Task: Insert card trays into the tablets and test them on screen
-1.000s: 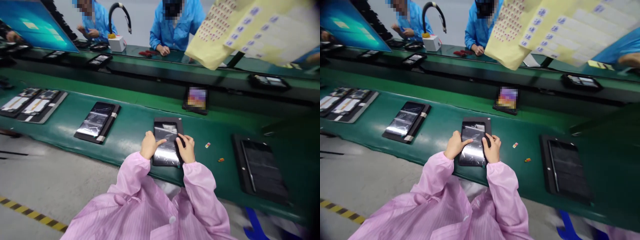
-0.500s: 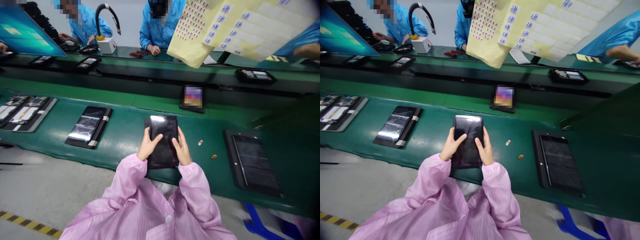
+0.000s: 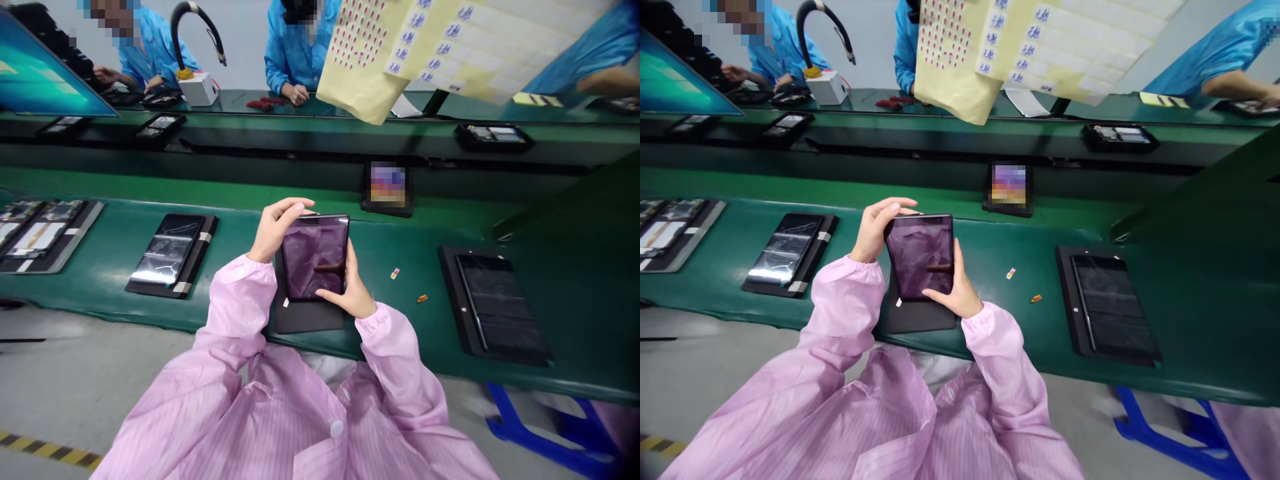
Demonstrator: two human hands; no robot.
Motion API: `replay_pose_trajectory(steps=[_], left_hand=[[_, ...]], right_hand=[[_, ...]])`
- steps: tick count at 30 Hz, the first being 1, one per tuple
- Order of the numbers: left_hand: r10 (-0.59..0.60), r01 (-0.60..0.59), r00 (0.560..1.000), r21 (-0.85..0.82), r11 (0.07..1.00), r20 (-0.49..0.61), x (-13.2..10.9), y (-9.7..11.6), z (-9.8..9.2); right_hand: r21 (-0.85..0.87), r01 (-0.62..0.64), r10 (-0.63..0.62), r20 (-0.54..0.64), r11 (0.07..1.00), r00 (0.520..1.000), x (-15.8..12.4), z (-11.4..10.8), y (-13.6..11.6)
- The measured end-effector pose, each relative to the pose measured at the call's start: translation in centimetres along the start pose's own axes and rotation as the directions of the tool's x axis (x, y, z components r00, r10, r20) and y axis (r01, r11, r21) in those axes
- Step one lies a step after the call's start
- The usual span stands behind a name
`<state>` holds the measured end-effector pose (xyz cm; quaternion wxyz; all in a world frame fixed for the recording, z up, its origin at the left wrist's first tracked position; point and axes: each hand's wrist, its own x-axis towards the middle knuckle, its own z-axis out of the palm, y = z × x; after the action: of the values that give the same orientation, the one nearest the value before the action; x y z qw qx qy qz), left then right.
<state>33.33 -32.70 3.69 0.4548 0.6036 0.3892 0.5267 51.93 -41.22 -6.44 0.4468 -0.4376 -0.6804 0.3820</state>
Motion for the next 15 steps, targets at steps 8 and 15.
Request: replay_pose_trajectory(steps=[8, 15], left_hand=[[0.020, -0.025, 1.000, 0.243, 0.970, 0.024, 0.3, 1.4, 0.9], [0.100, -0.076, 0.992, 0.263, 0.962, -0.080, -0.7, 1.8, 0.9]], right_hand=[[-0.082, -0.084, 0.080, -0.052, 0.993, 0.995, -2.7, 1.9, 1.4], [-0.075, -0.070, 0.065, -0.071, 0.995, 0.995, -2.0, 2.2, 1.6]])
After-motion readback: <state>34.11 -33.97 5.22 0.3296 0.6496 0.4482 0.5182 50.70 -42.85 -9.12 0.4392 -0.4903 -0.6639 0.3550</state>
